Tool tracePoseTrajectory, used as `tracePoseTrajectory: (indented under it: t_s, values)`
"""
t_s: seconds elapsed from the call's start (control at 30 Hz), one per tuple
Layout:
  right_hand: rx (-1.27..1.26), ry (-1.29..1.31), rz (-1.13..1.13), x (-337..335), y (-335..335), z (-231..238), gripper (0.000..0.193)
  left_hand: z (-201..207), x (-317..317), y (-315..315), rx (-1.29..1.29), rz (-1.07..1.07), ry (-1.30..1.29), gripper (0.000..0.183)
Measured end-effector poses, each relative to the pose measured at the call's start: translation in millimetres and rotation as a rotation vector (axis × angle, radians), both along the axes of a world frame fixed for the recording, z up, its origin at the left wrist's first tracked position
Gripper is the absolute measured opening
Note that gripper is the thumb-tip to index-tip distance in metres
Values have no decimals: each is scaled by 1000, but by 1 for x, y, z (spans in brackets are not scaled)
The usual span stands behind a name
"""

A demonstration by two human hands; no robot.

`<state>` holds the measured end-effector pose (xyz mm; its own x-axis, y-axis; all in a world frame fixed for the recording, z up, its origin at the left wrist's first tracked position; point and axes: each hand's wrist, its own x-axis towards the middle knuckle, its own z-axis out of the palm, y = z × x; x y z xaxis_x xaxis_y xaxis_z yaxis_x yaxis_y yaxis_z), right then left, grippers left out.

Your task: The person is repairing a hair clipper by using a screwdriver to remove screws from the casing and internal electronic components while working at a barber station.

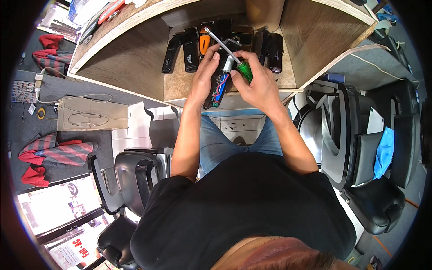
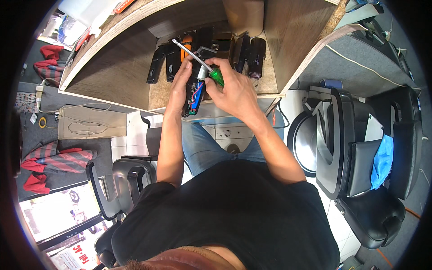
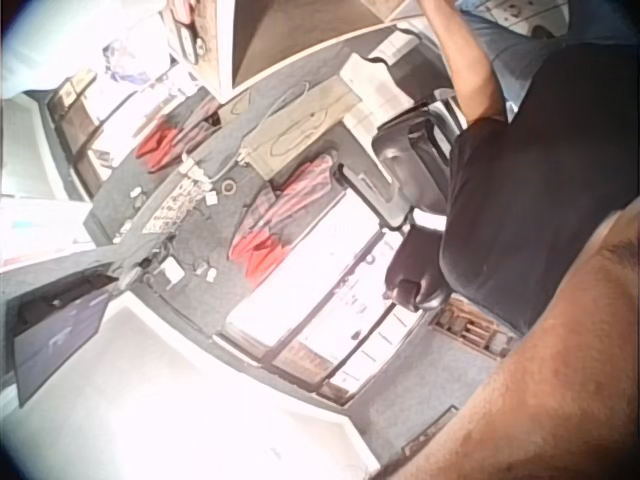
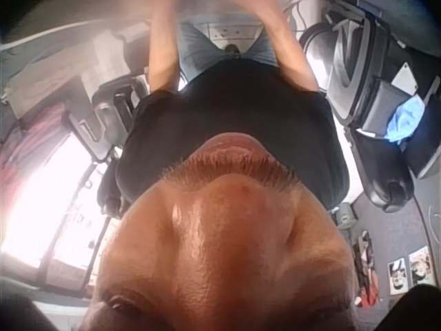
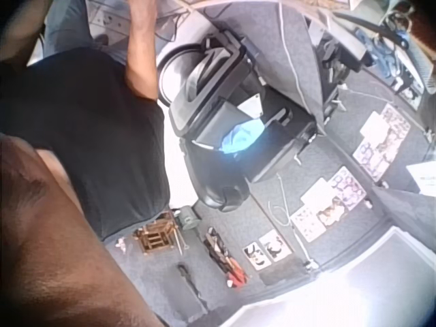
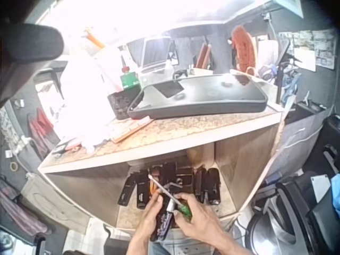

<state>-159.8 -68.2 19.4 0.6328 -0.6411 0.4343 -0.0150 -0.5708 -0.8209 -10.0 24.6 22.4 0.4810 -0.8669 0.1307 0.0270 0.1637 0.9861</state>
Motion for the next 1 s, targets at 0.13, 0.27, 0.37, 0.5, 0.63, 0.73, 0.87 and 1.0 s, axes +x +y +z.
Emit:
tracePoseTrajectory:
  t_s: [0.13, 0.27, 0.37, 0.5, 0.63, 0.73, 0.87, 1.0]
  values:
    - [-2, 32, -2, -4, 0, 1, 38, 2, -3, -1, 3, 6, -10, 51]
    - [-22, 19, -5, -3, 1, -2, 37, -1, -1, -2, -19, 12, -14, 49]
    - [-54, -56, -25, 0, -1, -8, 40, -2, -1, -2, -7, 18, -3, 49]
    - [-76, -71, -23, 0, -2, -10, 39, -1, -2, -3, -40, 39, -2, 49]
    - [-46, -19, -13, -2, 0, -6, 36, 0, -2, -2, -51, 18, -18, 49]
    - [-23, 0, -18, -2, 1, -6, 35, 2, -3, -2, -23, 11, -21, 49]
    - [-14, -5, -24, -2, 2, -4, 33, 6, -4, -1, -2, 4, -52, 50]
    - [-28, 0, -40, -4, 2, -2, 28, 4, -4, -1, -16, 1, -45, 50]
